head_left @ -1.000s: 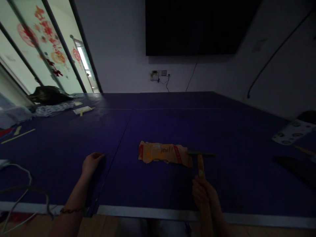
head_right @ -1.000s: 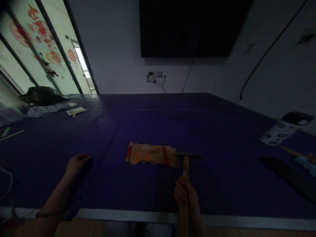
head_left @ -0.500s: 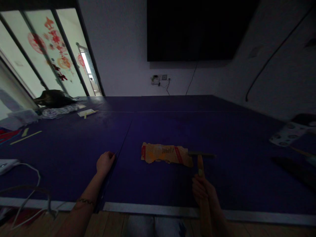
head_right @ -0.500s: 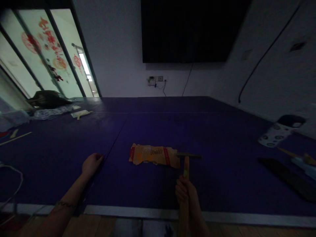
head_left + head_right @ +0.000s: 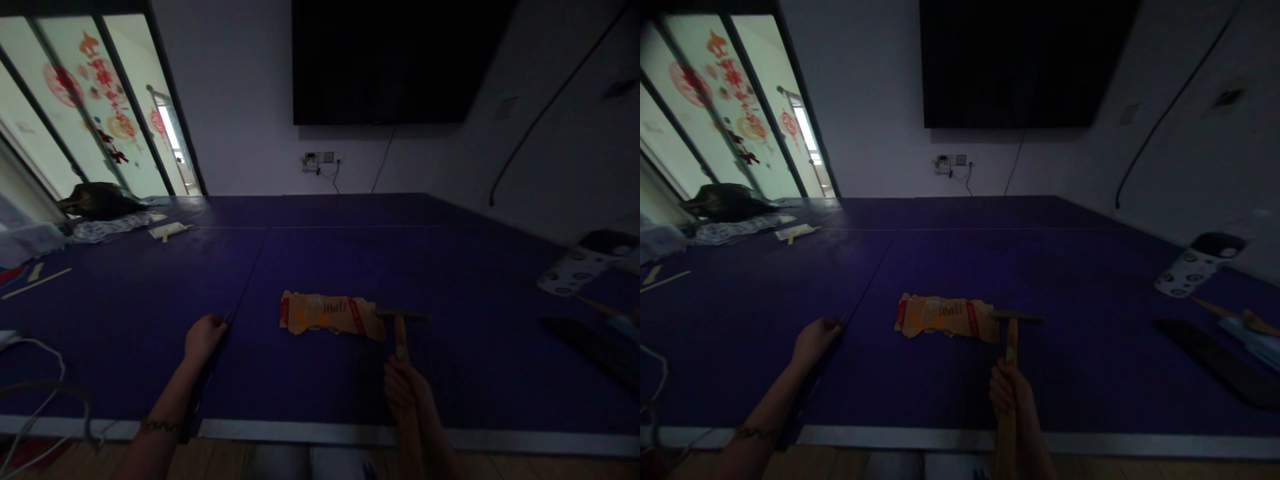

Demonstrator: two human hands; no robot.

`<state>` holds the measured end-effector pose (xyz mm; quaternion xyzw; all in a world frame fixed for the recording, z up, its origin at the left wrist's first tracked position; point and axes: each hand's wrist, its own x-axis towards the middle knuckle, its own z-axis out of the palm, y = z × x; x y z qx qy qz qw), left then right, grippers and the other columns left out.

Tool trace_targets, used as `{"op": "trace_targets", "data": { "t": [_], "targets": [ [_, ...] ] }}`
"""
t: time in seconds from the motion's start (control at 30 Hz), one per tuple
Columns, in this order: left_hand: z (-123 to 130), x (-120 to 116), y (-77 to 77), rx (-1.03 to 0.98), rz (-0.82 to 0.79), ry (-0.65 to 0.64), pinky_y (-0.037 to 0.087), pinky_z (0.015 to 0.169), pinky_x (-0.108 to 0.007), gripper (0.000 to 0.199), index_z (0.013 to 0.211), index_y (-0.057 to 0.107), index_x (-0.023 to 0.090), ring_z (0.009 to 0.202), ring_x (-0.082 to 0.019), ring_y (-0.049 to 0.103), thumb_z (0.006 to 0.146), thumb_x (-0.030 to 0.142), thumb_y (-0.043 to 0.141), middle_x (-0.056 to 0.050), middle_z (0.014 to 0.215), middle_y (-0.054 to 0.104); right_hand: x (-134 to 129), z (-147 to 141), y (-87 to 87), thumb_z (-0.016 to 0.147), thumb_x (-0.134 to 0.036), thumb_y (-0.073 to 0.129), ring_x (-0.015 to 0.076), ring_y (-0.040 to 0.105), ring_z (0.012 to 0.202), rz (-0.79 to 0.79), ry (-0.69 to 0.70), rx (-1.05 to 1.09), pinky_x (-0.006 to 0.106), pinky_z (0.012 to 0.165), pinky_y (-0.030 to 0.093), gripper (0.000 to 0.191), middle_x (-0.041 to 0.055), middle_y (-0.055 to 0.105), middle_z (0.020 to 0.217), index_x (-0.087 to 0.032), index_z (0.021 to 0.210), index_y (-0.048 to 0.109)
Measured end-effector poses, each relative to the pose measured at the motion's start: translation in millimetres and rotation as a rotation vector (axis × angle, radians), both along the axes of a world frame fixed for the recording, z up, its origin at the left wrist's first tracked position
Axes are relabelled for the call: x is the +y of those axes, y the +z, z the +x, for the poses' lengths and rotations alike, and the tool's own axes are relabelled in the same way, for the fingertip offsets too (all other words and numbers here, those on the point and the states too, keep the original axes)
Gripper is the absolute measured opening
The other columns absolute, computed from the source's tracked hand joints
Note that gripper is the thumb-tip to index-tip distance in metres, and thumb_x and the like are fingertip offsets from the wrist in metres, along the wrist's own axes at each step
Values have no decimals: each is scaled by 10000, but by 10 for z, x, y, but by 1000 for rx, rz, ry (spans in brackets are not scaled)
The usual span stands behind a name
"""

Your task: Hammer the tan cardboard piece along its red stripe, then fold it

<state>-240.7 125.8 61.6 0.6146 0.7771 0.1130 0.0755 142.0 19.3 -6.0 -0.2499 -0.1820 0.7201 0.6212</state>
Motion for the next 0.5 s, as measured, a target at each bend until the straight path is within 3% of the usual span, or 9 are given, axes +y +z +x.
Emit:
{"op": "trace_targets", "data": {
  "t": [0.27, 0.5],
  "targets": [
    [-40, 14, -62, -152, 106, 63, 405, 588, -224, 203, 771, 630, 169, 797, -225, 628, 715, 292, 479, -79, 815, 677, -30, 12, -13, 670, -241, 621, 21, 33, 287, -9, 4, 9, 108, 232, 248, 234, -133, 240, 356, -192, 508, 459],
    [-6, -22, -141, -668, 348, 74, 441, 561, -234, 246, 715, 541, 165, 646, -186, 597, 682, 399, 472, -29, 653, 613, -38, -17, -48, 579, -299, 706, 6, 49, 269, -45, -3, -3, 103, 211, 210, 258, -146, 210, 346, -192, 520, 479]
  ]
}}
